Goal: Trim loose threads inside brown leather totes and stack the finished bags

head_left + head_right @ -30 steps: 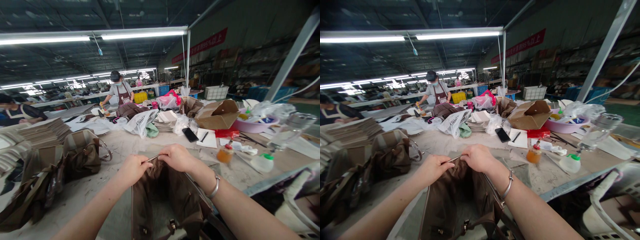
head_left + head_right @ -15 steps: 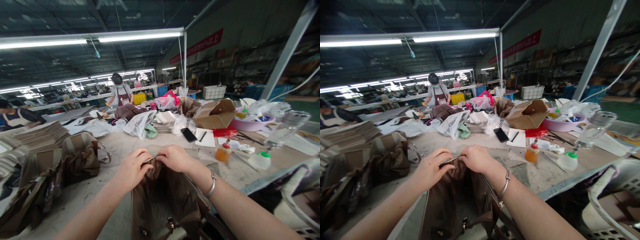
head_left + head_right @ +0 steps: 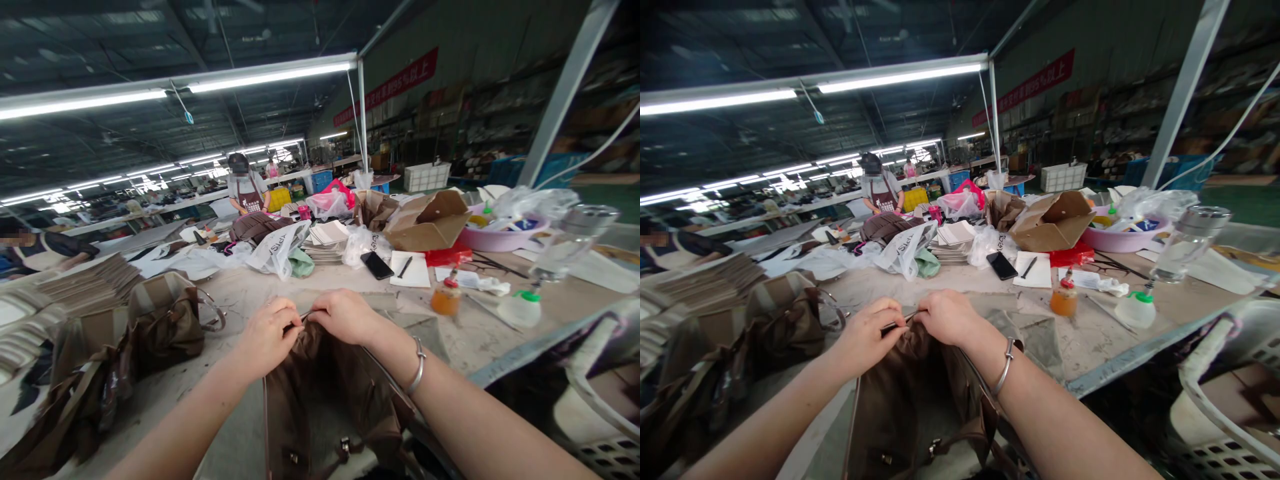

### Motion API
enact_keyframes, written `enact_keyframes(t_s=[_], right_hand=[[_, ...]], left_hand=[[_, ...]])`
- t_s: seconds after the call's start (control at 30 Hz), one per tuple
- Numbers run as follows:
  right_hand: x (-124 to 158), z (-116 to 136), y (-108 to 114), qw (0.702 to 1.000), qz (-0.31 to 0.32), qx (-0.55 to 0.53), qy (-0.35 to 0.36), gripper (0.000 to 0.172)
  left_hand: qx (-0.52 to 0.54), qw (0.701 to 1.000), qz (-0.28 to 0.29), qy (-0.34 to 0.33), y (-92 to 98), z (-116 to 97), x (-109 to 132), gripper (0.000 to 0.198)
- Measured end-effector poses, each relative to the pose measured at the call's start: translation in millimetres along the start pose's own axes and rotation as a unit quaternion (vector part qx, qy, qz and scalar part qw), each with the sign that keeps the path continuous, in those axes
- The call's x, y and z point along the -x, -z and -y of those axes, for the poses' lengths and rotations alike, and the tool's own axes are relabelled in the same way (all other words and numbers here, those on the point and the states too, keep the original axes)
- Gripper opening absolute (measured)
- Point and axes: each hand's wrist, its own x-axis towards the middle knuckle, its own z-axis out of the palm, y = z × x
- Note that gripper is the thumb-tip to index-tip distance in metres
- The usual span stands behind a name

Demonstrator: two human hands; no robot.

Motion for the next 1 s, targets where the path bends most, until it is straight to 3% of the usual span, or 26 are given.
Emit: enact_keyframes(t_s=[0.2, 0.53, 0.73, 1.0], right_hand=[[1, 0, -2, 1.0, -0.002, -0.008, -0.016, 0.027], [-1, -3, -2, 0.999, -0.003, -0.003, -0.034, 0.028], [-1, -1, -2, 0.999, -0.008, -0.007, -0.039, 0.027], [0, 2, -3, 0.998, -0.012, -0.017, -0.053, 0.027]], left_hand=[[0.072, 0.997, -0.009, 0.009, -2.6, 3, -2, 0.005], [-0.049, 0.998, -0.031, 0.02, -4.4, 0, -1, 0.007], [-0.12, 0.992, -0.035, -0.016, 2.7, 0, 4, 0.005], [-0.124, 0.992, -0.012, -0.024, 2.9, 2, 3, 0.009]])
